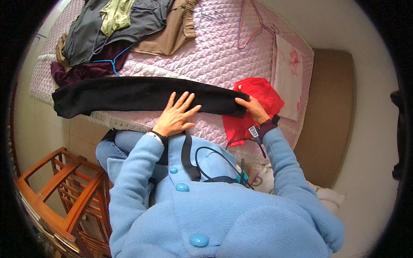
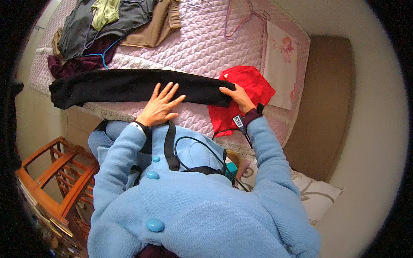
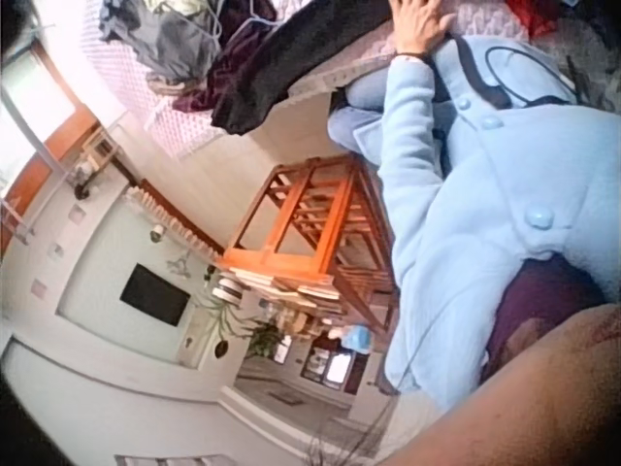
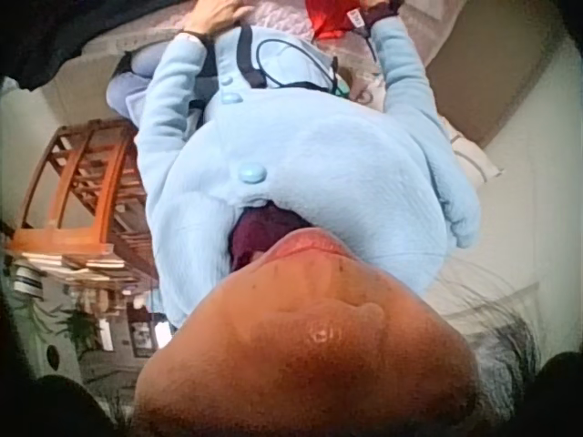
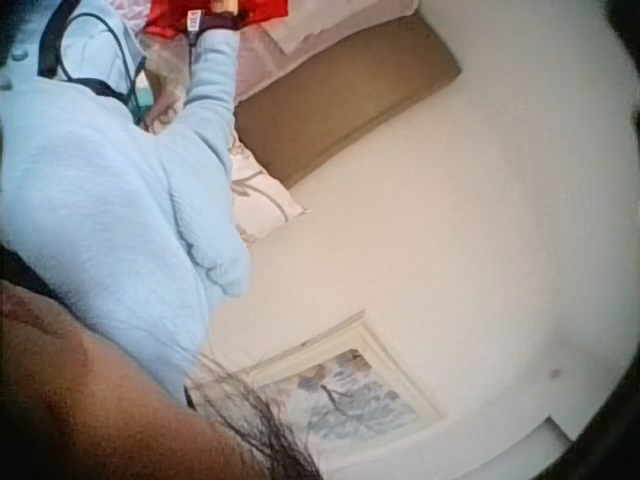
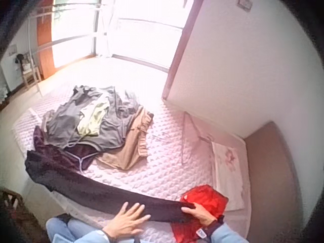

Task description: The person sits on a bed and folds several garments by hand, including black pants, red and yellow underwear, a gray long-sleeve shirt, and a maroon top. Each item is smoothed, folded, and placed on the bed.

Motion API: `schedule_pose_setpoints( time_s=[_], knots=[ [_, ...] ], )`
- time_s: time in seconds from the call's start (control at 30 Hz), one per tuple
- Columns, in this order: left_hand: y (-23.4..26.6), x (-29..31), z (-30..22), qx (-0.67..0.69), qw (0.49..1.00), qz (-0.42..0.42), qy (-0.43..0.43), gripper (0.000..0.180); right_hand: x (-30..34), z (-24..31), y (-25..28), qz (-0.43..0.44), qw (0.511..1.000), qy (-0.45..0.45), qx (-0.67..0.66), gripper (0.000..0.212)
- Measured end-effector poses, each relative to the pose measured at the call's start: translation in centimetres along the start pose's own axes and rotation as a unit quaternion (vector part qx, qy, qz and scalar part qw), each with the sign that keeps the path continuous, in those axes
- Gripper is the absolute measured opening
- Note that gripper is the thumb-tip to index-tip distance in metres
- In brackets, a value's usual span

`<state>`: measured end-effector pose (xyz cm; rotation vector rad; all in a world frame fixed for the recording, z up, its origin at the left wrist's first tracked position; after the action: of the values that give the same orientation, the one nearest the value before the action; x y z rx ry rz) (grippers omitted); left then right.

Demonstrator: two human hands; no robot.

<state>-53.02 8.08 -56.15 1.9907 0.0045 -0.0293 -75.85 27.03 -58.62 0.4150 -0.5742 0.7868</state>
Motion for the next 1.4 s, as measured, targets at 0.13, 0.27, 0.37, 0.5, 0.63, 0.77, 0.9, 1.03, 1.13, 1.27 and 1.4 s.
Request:
schedule_pose_setpoints(
  time_s=[0.13,0.27,0.37,0.5,0.63,0.77,0.9,1.03,1.13,1.27,1.4],
  knots=[
    [0.0,-1.4,-0.8,0.060,0.997,-0.044,0.009,0.057,0.1,0.4,-0.2,0.103,0.991,-0.014,-0.089,0.039],
    [0.6,-2.5,1.0,0.025,0.982,-0.144,0.121,0.060,1.4,2.0,-0.4,0.106,0.994,0.025,-0.013,0.037],
    [0.1,-2.7,1.6,0.027,0.969,-0.182,0.166,0.068,3.9,5.2,-1.9,0.098,0.995,0.011,0.002,0.031],
    [-2.5,-2.5,1.1,0.106,0.963,-0.170,0.180,0.069,7.0,13.1,-7.4,0.169,0.981,0.052,-0.078,0.025],
    [-4.6,-0.9,2.1,0.438,0.846,-0.272,0.139,0.054,6.3,19.4,-17.6,0.250,0.962,0.109,0.005,0.018],
    [-6.9,3.7,3.9,0.916,0.190,-0.349,0.063,0.058,1.3,20.0,-30.7,0.434,0.896,0.028,-0.086,0.021],
    [-5.9,8.3,3.9,0.895,0.133,-0.394,0.161,0.077,-4.5,18.9,-31.6,0.223,0.862,0.304,0.338,0.028],
    [-4.3,8.1,6.4,0.848,0.173,-0.415,0.283,0.048,-5.5,13.5,-26.7,0.280,0.851,0.239,0.374,0.034],
    [-3.6,8.0,8.1,0.769,0.242,-0.479,0.346,0.035,-5.9,11.7,-24.0,0.246,0.868,0.203,0.380,0.037],
    [-4.7,8.1,7.1,0.744,0.282,-0.479,0.372,0.036,-5.0,10.7,-22.7,0.238,0.871,0.232,0.362,0.040],
    [-5.1,9.4,7.8,0.734,0.259,-0.511,0.365,0.037,-5.2,9.6,-21.9,0.239,0.856,0.232,0.396,0.044]
  ],
)
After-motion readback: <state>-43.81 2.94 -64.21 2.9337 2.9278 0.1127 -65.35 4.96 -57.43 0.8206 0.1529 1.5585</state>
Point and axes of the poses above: each hand's wrist, its own x-axis away from the middle knuckle, its own y-axis out of the back of the hand, z = x × y, the point moved 6 cm from there along -x, towards the middle knuckle, and after that the axes turned 1 degree about -x, right-handed, at the moved point
